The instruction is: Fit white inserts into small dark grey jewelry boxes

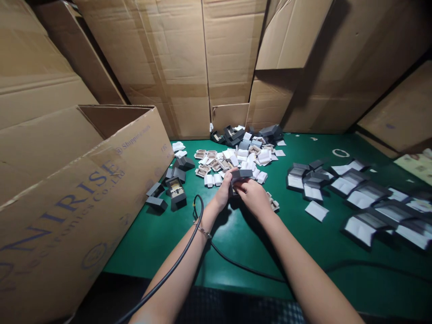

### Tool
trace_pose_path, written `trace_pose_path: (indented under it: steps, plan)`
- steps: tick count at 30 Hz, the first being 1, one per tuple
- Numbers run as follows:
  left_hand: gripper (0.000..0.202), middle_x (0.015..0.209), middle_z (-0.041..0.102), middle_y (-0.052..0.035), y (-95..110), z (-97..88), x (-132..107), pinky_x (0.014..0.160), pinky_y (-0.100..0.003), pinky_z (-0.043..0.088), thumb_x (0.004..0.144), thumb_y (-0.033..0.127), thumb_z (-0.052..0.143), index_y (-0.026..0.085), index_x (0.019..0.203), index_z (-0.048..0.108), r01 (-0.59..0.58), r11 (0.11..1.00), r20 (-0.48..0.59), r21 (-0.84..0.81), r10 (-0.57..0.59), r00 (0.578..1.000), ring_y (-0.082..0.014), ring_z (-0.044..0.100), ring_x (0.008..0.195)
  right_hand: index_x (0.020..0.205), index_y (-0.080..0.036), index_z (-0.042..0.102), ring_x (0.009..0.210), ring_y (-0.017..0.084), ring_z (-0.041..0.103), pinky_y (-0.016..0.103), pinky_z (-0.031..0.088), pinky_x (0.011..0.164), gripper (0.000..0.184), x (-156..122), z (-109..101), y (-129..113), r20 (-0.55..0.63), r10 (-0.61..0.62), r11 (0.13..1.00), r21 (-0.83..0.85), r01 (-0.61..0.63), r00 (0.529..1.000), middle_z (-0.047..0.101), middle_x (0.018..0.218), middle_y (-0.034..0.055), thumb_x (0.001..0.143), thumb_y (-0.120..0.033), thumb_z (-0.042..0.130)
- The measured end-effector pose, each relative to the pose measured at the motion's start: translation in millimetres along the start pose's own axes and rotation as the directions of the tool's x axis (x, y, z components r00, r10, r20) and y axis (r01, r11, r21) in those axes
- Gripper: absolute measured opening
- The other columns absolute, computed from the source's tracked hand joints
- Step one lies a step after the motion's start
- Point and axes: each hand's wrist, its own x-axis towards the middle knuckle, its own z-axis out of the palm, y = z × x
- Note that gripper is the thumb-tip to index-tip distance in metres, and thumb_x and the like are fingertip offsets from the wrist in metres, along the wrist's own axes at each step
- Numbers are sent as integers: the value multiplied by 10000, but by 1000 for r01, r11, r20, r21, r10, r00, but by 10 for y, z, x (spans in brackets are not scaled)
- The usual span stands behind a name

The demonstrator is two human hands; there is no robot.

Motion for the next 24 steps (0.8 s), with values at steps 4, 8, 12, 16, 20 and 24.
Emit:
trace_pose_path:
  steps: [4, 8, 12, 16, 20, 24]
  plan:
    - [454, 1113, 639, -59, 77, 52, -26, 982, -334, 413, 773, 510, 568, 186, 1090, 596, 11, 1000, -20, 3, -11, 1000, -219, 549, 1125, 868, -199, 725, 815, 192, 608, 286, 464, 712, 203, -6, -7, -15, -34, -24, 1000, 18, 25, 999, 678, 884, 81, 874, -214, 523]
    - [450, 1053, 667, -63, 219, 147, -62, 908, -335, 466, 796, 527, 508, 182, 1071, 600, 1, 999, -3, -34, -1, 1000, -231, 588, 1066, 808, -186, 706, 848, 203, 578, 312, 461, 767, 264, -12, -51, -66, -32, -137, 989, 58, 139, 990, 646, 915, 90, 895, -288, 479]
    - [422, 895, 681, -66, 312, 163, -77, 786, -339, 502, 781, 504, 492, 164, 1008, 596, 100, 987, -55, -129, -108, 993, -235, 629, 937, 991, -170, 674, 988, 253, 543, 378, 439, 872, 247, -37, -69, -143, -52, -210, 978, 3, 210, 976, 624, 1092, 119, 826, -327, 577]
    - [293, 739, 631, -1, 310, 124, -79, 639, -258, 472, 647, 240, 598, 177, 932, 565, 158, 979, -146, -131, -176, 974, -165, 619, 742, 1063, -217, 632, 1017, 267, 533, 589, 223, 1040, 240, -67, -43, -168, -57, -182, 980, -94, 176, 982, 640, 1135, 100, 849, -253, 530]
    - [317, 632, 547, 52, 269, 119, -82, 548, -204, 397, 568, 116, 571, 187, 875, 534, 150, 984, -160, -100, -164, 973, -96, 531, 585, 1036, -237, 616, 992, 257, 540, 676, 71, 1045, 225, -88, -15, -173, -5, -169, 981, -93, 168, 986, 670, 1073, 75, 865, -197, 475]
    - [294, 721, 597, 34, 253, 151, -96, 590, -215, 417, 588, 137, 619, 184, 868, 543, 133, 985, -141, -113, -148, 979, -105, 555, 661, 995, -231, 615, 987, 254, 543, 692, 6, 1043, 251, -103, 9, -202, -36, -100, 987, -133, 94, 994, 672, 1040, 73, 837, -113, 461]
